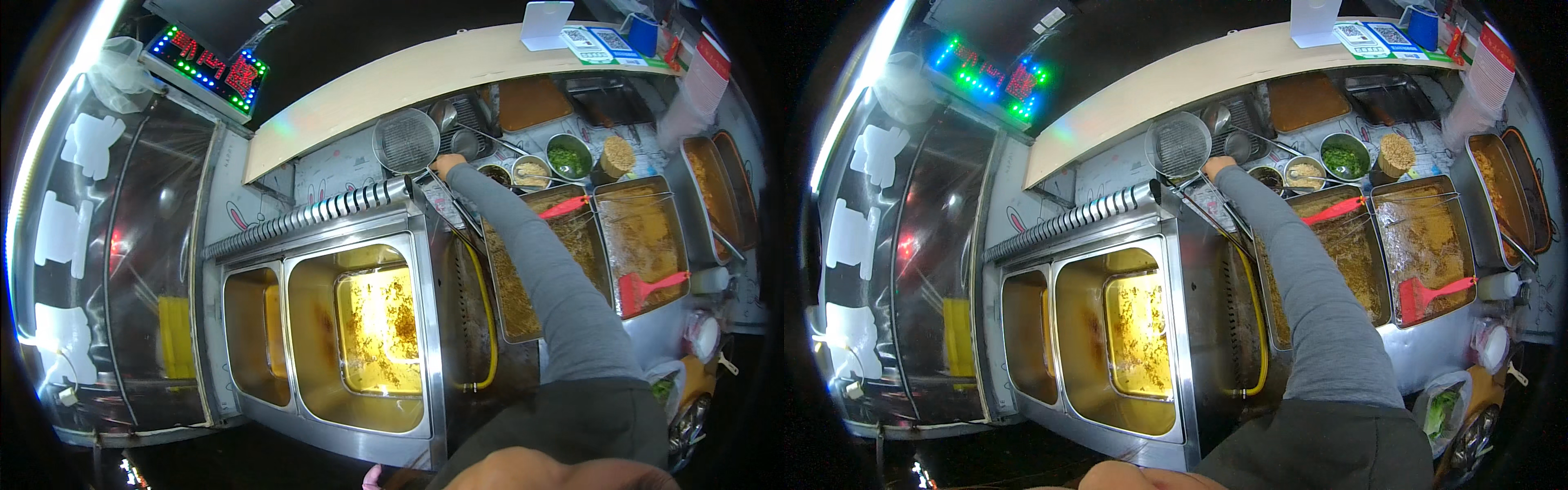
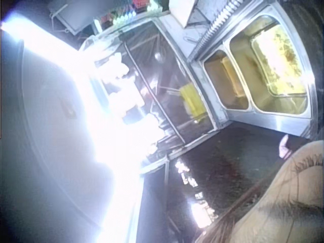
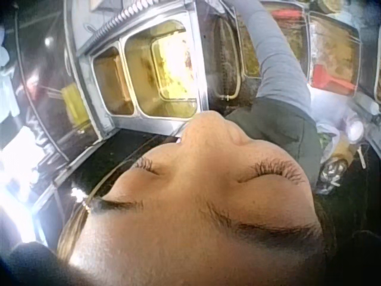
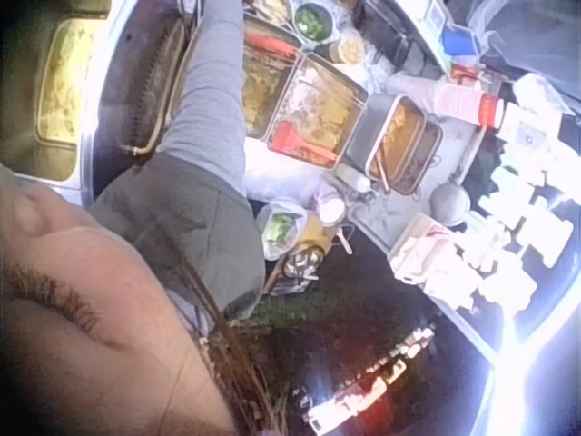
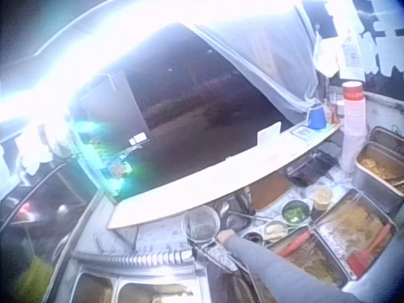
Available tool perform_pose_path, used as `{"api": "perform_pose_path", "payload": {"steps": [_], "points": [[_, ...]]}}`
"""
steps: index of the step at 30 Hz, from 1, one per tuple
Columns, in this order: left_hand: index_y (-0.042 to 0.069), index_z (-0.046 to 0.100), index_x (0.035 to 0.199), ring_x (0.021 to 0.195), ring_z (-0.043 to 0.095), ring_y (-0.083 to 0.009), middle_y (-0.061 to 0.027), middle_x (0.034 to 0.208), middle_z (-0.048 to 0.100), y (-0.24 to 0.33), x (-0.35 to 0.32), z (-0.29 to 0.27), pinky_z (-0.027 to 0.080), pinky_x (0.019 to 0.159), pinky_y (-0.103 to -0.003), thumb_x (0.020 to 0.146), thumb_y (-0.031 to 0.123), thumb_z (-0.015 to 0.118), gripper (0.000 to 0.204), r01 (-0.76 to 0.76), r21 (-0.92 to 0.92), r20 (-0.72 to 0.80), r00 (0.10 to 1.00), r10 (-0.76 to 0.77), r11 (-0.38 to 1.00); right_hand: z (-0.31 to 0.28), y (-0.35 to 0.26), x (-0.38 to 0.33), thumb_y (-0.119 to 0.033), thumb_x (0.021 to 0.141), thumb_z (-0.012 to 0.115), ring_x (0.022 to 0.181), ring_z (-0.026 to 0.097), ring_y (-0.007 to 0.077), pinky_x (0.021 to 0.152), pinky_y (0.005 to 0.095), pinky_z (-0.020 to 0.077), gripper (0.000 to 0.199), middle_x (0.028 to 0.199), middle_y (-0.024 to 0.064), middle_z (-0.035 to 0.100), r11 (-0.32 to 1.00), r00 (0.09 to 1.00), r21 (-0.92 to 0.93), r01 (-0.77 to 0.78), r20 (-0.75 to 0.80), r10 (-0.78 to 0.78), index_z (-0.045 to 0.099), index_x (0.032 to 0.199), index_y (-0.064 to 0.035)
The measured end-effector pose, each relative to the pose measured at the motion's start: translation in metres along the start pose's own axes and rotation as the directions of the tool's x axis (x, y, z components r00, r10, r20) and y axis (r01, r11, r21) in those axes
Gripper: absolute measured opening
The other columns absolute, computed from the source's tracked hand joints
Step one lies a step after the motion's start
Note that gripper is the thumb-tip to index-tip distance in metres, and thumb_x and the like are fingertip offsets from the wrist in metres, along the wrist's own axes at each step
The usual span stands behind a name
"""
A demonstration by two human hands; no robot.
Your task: The person assembles a street food wrap by adding seasoned meat, lettuce, and fried items into a paper cone, then hands it to a customer. The person then uses a strainer to skim oil from a deep fryer.
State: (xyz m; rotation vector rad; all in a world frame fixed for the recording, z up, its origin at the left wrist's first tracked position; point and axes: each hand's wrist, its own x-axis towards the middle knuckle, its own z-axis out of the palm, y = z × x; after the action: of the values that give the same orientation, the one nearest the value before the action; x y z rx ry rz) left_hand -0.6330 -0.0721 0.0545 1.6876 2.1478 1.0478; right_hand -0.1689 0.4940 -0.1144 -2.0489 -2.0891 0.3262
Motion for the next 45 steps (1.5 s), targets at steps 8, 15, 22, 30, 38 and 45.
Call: {"api": "perform_pose_path", "payload": {"steps": [8, 15, 22, 30, 38, 45], "points": [[-0.005, 0.067, 0.088, 0.082, 0.065, -0.0307, -0.0171, 0.088, 0.068, -0.006, 0.003, 0.009, 0.052, 0.077, -0.039, 0.100, 0.030, 0.033, 0.050, 0.068, 0.039, 0.034, 0.997, -0.069, 0.997, 0.012, -0.007, 0.014, -0.029, 0.083, 0.063, 0.102, 0.063, 0.0299, 0.087, 0.0420, 0.0503, 0.040, 0.114, 0.0100, 0.066, 0.985, 0.992, 0.167, -0.034, 0.122, 0.013, 0.062, 0.123, -0.0294], [-0.005, 0.067, 0.087, 0.082, 0.065, -0.0301, -0.0167, 0.087, 0.068, -0.010, -0.005, 0.011, 0.052, 0.077, -0.038, 0.100, 0.030, 0.033, 0.050, 0.069, 0.051, 0.048, 0.996, -0.071, 0.996, 0.011, -0.011, 0.016, -0.021, 0.081, 0.060, 0.092, 0.067, 0.0267, 0.076, 0.0402, 0.0536, 0.023, 0.098, 0.0077, 0.069, 0.947, 0.966, -0.192, 0.259, 0.054, -0.254, 0.071, 0.100, -0.0197], [-0.004, 0.067, 0.086, 0.082, 0.065, -0.0296, -0.0162, 0.087, 0.068, -0.013, -0.015, 0.016, 0.052, 0.077, -0.037, 0.100, 0.029, 0.033, 0.050, 0.094, 0.044, 0.039, 0.995, -0.096, 0.995, -0.005, 0.008, -0.001, -0.016, 0.081, 0.056, 0.085, 0.069, 0.0265, 0.068, 0.0409, 0.0548, 0.019, 0.089, 0.0087, 0.071, 0.852, 0.938, -0.402, 0.336, 0.064, -0.340, 0.074, 0.087, -0.0114], [-0.004, 0.067, 0.084, 0.082, 0.065, -0.0289, -0.0157, 0.086, 0.068, -0.022, -0.032, 0.015, 0.052, 0.077, -0.037, 0.101, 0.029, 0.032, 0.050, 0.078, 0.016, 0.026, 0.997, -0.078, 0.997, -0.036, 0.048, -0.030, -0.016, 0.082, 0.054, 0.080, 0.069, 0.0273, 0.066, 0.0405, 0.0555, 0.020, 0.085, 0.0105, 0.071, 0.860, 0.951, -0.431, 0.273, -0.015, -0.309, 0.073, 0.082, -0.0080], [-0.005, 0.068, 0.083, 0.080, 0.066, -0.0277, -0.0162, 0.084, 0.068, -0.002, -0.035, 0.006, 0.052, 0.077, -0.036, 0.100, 0.028, 0.034, 0.050, 0.080, -0.060, -0.072, 0.994, -0.084, 0.995, -0.079, 0.068, -0.087, -0.014, 0.084, 0.053, 0.076, 0.066, 0.0289, 0.060, 0.0418, 0.0524, 0.008, 0.085, 0.0099, 0.063, 0.960, 0.897, -0.220, 0.170, -0.369, -0.244, 0.060, 0.082, -0.0102], [-0.002, 0.069, 0.087, 0.084, 0.066, -0.0279, -0.0149, 0.088, 0.069, 0.010, -0.003, -0.005, 0.051, 0.079, -0.036, 0.100, 0.026, 0.038, 0.044, -0.005, -0.183, -0.073, 0.997, -0.009, 0.983, -0.137, 0.076, -0.208, -0.014, 0.090, 0.063, 0.080, 0.067, 0.0185, 0.061, 0.0276, 0.0527, 0.020, 0.099, 0.0105, 0.068, 0.584, 0.849, 0.736, 0.343, -0.509, 0.143, 0.065, 0.106, -0.0024]]}}
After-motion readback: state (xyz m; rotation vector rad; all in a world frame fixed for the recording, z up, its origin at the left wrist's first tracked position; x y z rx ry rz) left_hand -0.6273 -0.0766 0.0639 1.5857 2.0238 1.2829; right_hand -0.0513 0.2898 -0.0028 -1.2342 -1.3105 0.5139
